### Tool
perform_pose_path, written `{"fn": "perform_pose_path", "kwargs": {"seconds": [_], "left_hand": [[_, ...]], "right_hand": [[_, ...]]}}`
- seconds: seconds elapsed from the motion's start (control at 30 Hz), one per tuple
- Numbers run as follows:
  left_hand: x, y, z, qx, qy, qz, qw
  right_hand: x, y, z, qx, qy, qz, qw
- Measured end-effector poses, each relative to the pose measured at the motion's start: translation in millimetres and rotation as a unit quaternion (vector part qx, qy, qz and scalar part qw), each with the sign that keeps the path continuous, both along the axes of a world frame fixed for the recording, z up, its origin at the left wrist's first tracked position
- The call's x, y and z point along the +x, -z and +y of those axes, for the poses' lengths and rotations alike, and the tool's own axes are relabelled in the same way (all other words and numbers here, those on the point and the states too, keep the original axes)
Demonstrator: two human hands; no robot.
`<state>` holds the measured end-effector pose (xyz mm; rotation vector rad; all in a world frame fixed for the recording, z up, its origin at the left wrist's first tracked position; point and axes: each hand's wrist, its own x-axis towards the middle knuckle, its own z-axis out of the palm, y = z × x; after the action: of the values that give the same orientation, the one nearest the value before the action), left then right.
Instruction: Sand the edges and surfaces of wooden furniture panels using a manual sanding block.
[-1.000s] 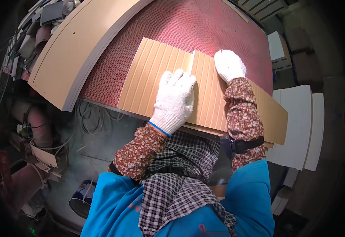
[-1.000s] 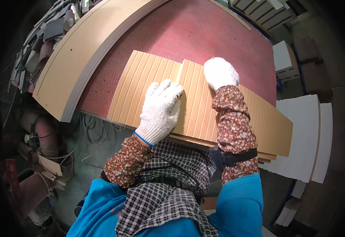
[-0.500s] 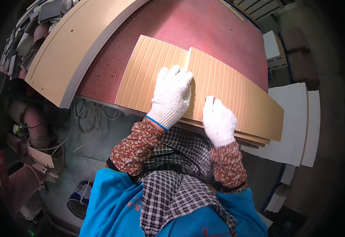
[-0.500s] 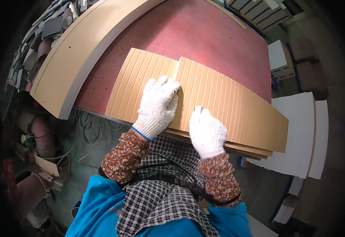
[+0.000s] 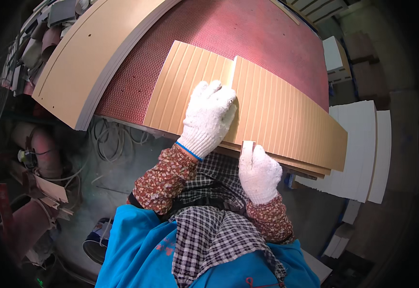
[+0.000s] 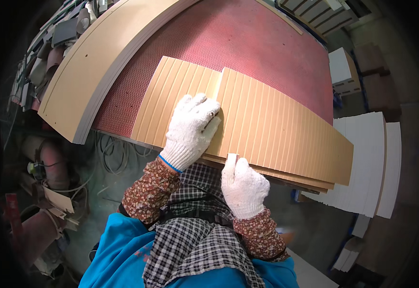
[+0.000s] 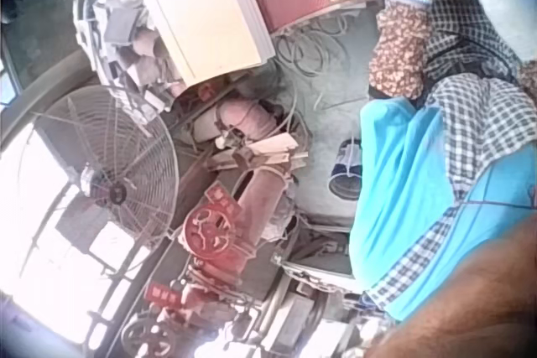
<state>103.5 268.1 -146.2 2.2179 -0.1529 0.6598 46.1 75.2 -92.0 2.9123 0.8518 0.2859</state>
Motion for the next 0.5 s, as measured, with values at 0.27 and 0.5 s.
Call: {"fn": "perform_pose_path", "kwargs": {"seconds": [0.27,0.5], "left_hand": [[0.0,-1.2,-0.2,-0.007,-0.006,-0.009,1.0],[0.1,-1.1,1.1,-0.014,0.001,-0.003,1.0]], "right_hand": [[126.4,3.1,22.3,0.035,0.169,0.106,0.979],[256.1,-3.4,53.0,0.007,0.165,0.124,0.978]]}}
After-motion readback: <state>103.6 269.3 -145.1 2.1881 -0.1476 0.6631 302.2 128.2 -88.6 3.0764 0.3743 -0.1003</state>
